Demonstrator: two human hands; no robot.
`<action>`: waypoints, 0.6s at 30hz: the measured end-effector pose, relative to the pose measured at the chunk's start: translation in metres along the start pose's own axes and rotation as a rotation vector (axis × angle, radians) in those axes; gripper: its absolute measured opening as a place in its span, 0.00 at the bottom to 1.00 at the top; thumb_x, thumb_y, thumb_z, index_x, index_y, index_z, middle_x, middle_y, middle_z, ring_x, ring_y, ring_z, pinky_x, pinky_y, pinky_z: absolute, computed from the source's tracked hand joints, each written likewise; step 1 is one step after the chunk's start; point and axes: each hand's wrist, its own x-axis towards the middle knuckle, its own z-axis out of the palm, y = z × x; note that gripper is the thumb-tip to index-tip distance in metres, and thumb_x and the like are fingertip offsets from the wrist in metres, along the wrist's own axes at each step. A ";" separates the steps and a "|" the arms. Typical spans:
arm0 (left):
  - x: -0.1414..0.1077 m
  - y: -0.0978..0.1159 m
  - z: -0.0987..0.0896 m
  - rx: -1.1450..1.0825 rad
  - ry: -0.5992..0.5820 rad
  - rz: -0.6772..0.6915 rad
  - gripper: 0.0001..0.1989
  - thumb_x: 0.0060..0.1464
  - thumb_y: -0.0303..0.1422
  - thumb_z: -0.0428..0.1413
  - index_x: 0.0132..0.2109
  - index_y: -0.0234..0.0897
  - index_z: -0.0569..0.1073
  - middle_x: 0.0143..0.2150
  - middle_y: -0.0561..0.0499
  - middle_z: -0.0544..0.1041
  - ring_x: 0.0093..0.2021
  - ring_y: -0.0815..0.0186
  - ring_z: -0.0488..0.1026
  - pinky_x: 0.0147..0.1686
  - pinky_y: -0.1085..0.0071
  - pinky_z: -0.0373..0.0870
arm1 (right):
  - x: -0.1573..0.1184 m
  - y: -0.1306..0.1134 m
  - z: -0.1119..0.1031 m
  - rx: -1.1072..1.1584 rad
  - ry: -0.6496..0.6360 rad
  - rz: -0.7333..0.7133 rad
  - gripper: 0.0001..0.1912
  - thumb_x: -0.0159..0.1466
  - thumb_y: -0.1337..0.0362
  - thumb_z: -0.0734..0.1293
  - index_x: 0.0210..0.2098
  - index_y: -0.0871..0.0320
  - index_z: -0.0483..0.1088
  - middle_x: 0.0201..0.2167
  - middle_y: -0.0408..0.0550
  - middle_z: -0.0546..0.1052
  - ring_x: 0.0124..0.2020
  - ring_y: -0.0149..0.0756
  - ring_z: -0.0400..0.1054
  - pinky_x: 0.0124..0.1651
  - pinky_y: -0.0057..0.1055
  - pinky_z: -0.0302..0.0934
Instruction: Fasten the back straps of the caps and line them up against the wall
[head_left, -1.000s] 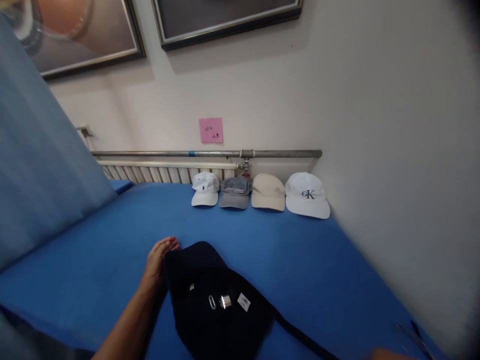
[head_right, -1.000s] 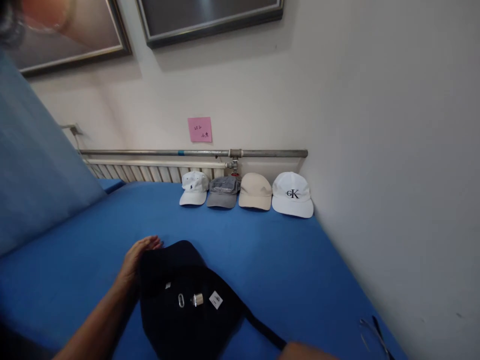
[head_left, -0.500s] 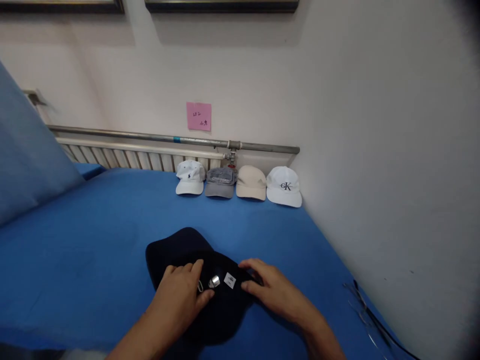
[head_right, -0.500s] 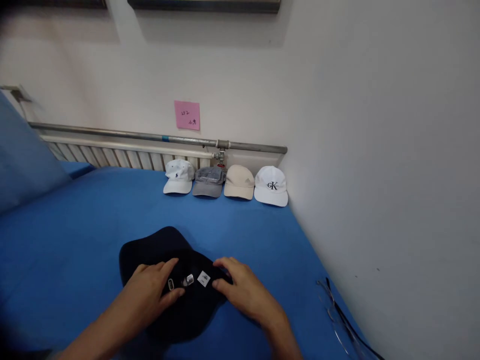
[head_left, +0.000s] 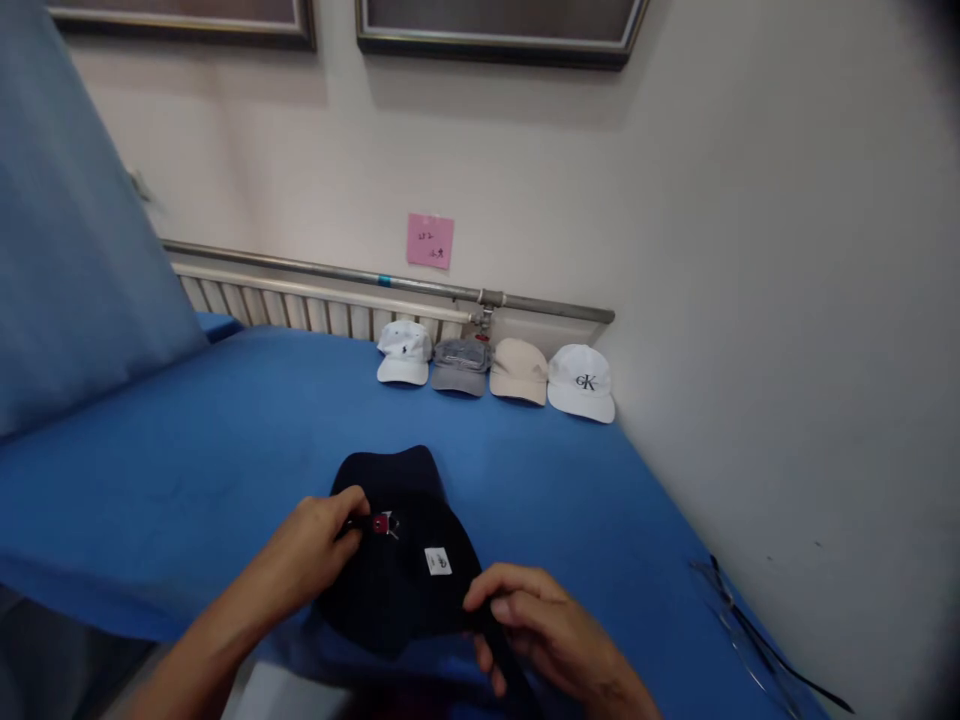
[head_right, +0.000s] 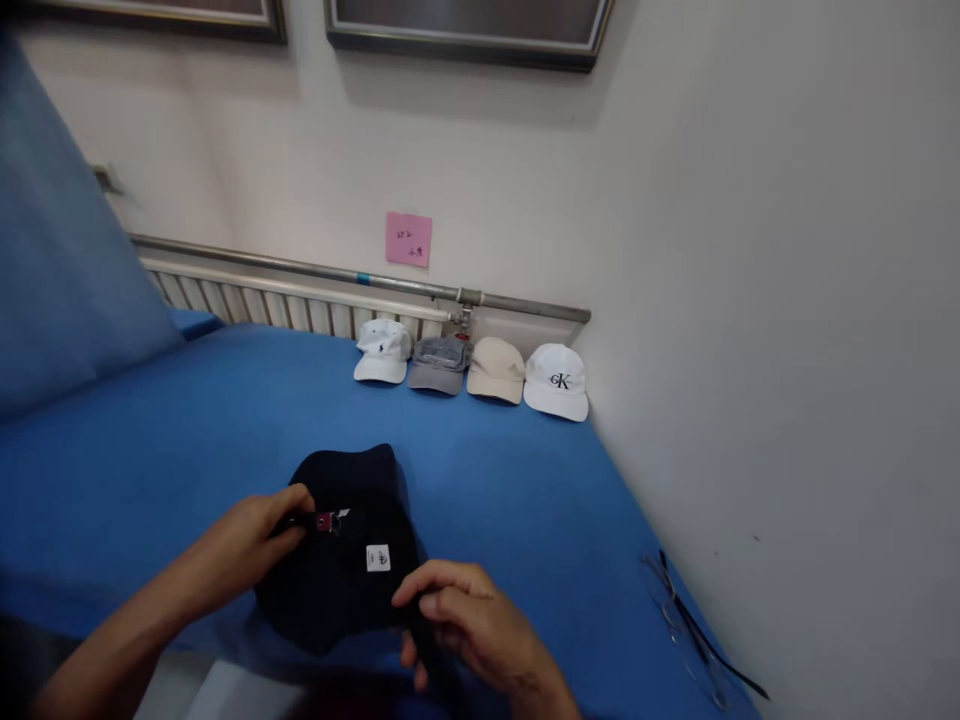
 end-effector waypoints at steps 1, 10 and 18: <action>-0.004 -0.001 -0.001 -0.044 0.007 0.018 0.09 0.46 0.25 0.53 0.32 0.44 0.76 0.25 0.55 0.77 0.27 0.61 0.72 0.28 0.71 0.58 | 0.000 0.002 0.003 0.049 -0.019 -0.014 0.12 0.55 0.62 0.65 0.36 0.62 0.73 0.26 0.48 0.76 0.24 0.33 0.72 0.26 0.28 0.64; -0.016 -0.013 -0.001 -0.487 0.071 0.009 0.08 0.48 0.35 0.53 0.33 0.41 0.77 0.32 0.51 0.75 0.36 0.59 0.68 0.37 0.69 0.60 | -0.025 0.000 0.023 0.084 -0.151 -0.184 0.13 0.52 0.72 0.65 0.35 0.58 0.77 0.35 0.52 0.80 0.33 0.36 0.75 0.36 0.31 0.64; -0.015 -0.023 -0.003 -0.726 -0.006 -0.011 0.08 0.45 0.33 0.53 0.32 0.40 0.75 0.30 0.53 0.71 0.34 0.63 0.64 0.35 0.71 0.57 | -0.030 -0.027 0.050 -0.323 0.021 -0.253 0.10 0.59 0.56 0.71 0.37 0.52 0.76 0.32 0.48 0.77 0.31 0.35 0.71 0.36 0.32 0.64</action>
